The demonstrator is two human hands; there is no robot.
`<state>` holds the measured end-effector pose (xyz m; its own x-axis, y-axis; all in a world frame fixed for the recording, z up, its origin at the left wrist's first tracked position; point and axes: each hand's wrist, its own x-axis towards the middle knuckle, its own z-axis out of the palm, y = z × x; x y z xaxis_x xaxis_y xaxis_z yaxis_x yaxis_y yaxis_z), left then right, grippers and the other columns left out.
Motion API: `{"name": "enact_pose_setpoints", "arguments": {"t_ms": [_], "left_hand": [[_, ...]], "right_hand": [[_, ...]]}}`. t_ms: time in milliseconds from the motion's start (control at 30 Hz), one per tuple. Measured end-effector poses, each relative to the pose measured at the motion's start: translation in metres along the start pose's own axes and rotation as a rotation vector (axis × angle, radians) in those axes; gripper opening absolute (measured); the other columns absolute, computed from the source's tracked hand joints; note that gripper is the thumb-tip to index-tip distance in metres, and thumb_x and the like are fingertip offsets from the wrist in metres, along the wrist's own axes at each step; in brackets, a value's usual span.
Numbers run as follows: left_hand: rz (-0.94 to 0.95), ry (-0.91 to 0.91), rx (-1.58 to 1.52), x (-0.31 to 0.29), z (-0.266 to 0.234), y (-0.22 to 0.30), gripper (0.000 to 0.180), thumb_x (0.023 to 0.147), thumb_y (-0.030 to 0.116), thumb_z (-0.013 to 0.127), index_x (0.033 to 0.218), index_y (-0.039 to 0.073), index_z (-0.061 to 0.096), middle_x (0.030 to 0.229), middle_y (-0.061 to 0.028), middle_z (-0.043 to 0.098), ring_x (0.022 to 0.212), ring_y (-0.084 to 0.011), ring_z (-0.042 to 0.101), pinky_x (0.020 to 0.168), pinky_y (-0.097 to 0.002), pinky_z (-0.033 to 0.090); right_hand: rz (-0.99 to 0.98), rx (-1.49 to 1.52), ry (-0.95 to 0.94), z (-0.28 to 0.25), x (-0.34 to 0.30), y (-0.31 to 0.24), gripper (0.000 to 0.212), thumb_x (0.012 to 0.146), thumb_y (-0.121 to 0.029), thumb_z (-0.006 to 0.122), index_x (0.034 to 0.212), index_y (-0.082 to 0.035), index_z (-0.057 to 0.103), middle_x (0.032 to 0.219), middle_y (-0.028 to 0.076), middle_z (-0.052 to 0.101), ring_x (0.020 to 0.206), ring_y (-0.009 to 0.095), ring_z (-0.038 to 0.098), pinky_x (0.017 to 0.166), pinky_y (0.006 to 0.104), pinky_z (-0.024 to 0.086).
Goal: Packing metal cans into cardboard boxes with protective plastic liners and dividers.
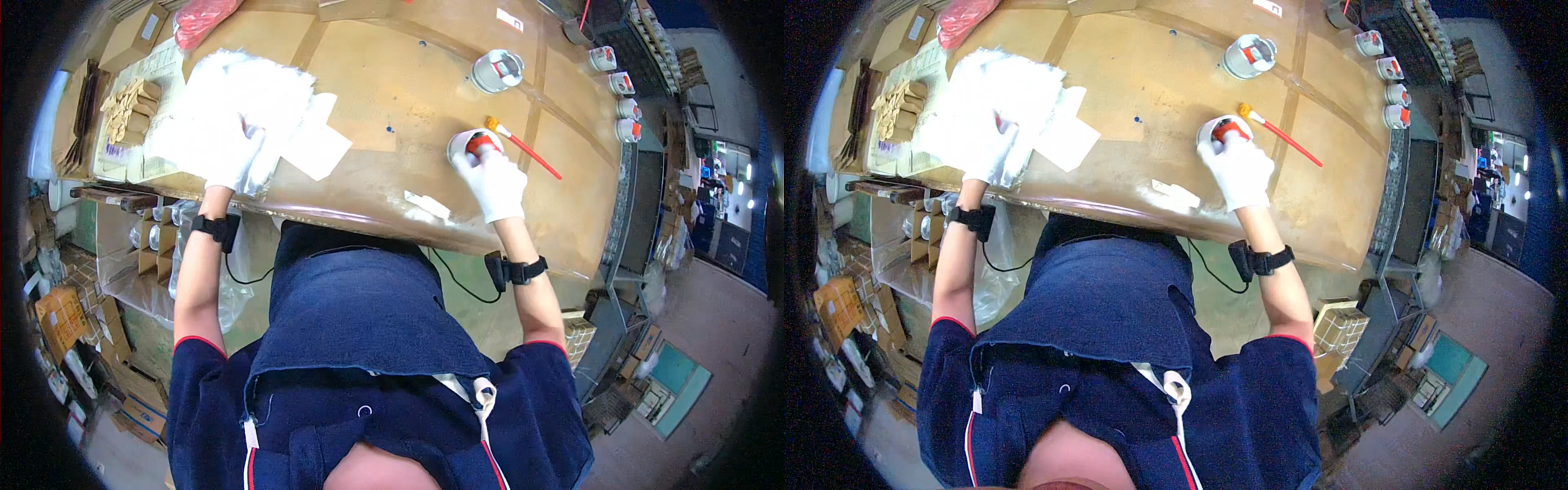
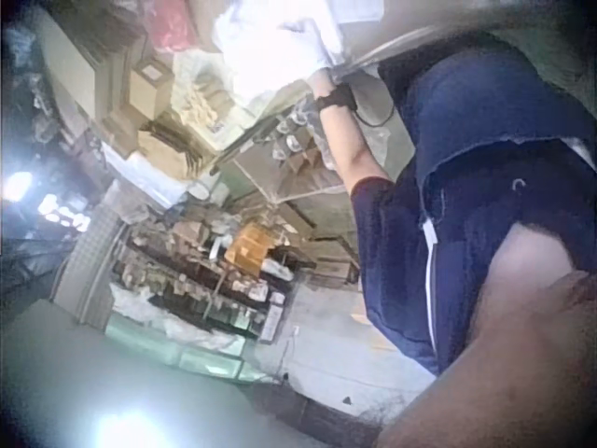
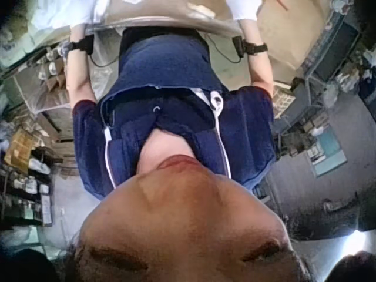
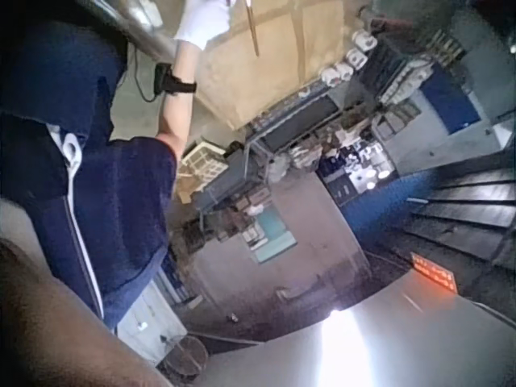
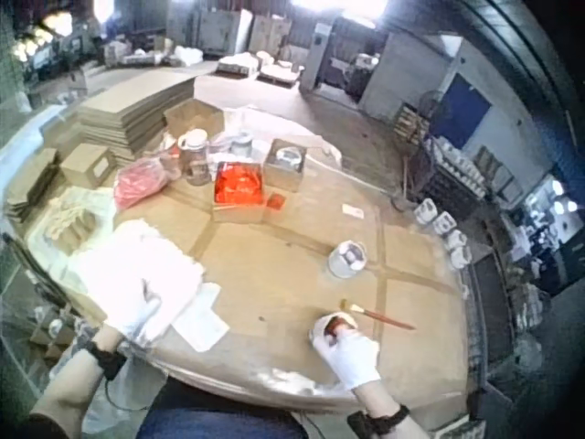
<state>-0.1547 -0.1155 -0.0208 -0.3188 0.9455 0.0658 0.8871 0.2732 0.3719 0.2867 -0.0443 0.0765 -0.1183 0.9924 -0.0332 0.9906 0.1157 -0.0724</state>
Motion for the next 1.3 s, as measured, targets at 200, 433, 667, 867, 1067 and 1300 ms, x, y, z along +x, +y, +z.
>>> {"name": "enact_pose_setpoints", "arguments": {"t_ms": [200,433,667,867,1067,1300], "left_hand": [[0.302,-0.238,0.177,-0.015,0.008,-0.015,0.02,0.087,0.022,0.056,0.081,0.006,0.064,0.075,-0.0183,0.063,0.072,-0.0369,0.06,0.07,-0.0464,0.047],[0.284,0.123,-0.062,-0.041,0.049,-0.044,0.022,0.087,0.02,0.056,0.101,0.007,0.066,0.092,-0.0188,0.064,0.087,-0.0361,0.06,0.079,-0.043,0.048],[0.213,0.133,-0.459,-0.011,0.056,0.041,0.026,0.093,0.027,0.055,0.105,0.006,0.065,0.101,-0.0102,0.065,0.091,-0.0235,0.059,0.082,-0.0399,0.047],[0.192,-0.602,0.086,-0.034,0.049,0.153,0.029,0.094,0.03,0.049,0.1,0.006,0.065,0.107,-0.0136,0.064,0.09,-0.0294,0.059,0.083,-0.0412,0.046],[0.127,-0.15,-0.507,-0.054,0.046,0.144,0.028,0.091,0.018,0.049,0.109,0.004,0.064,0.117,-0.0185,0.06,0.105,-0.0325,0.057,0.091,-0.0412,0.044],[0.463,0.29,-0.307,-0.061,0.011,0.191,0.025,0.085,0.018,0.056,0.106,0.006,0.064,0.099,-0.016,0.063,0.091,-0.0331,0.06,0.083,-0.0406,0.048]], "right_hand": [[-0.248,-0.177,0.053,0.071,0.028,0.039,0.014,0.078,-0.024,0.06,0.079,-0.011,0.063,0.071,0.012,0.064,0.066,0.029,0.065,0.053,0.04,0.051],[-0.323,-0.011,0.076,0.071,0.032,0.025,0.007,0.072,-0.011,0.057,0.074,-0.008,0.062,0.067,0.012,0.06,0.061,0.03,0.058,0.059,0.0404,0.048],[0.021,0.521,-0.589,0.016,0.04,0.021,0.036,0.083,-0.038,0.062,0.09,-0.004,0.07,0.077,0.011,0.069,0.069,0.018,0.066,0.061,0.0321,0.052],[0.341,1.609,-0.95,0.028,0.003,-0.06,0.025,0.09,-0.019,0.061,0.109,-0.003,0.064,0.097,0.003,0.066,0.082,0.01,0.061,0.068,0.0232,0.05],[0.648,1.977,-0.921,0.095,0.003,-0.12,0.026,0.092,-0.025,0.058,0.106,-0.003,0.064,0.09,0.003,0.066,0.083,0.015,0.063,0.073,0.0269,0.051],[-0.22,1.165,-0.621,0.118,0.061,-0.13,0.032,0.089,-0.025,0.056,0.106,0.002,0.061,0.093,0.011,0.063,0.076,0.02,0.063,0.069,0.0274,0.052]]}}
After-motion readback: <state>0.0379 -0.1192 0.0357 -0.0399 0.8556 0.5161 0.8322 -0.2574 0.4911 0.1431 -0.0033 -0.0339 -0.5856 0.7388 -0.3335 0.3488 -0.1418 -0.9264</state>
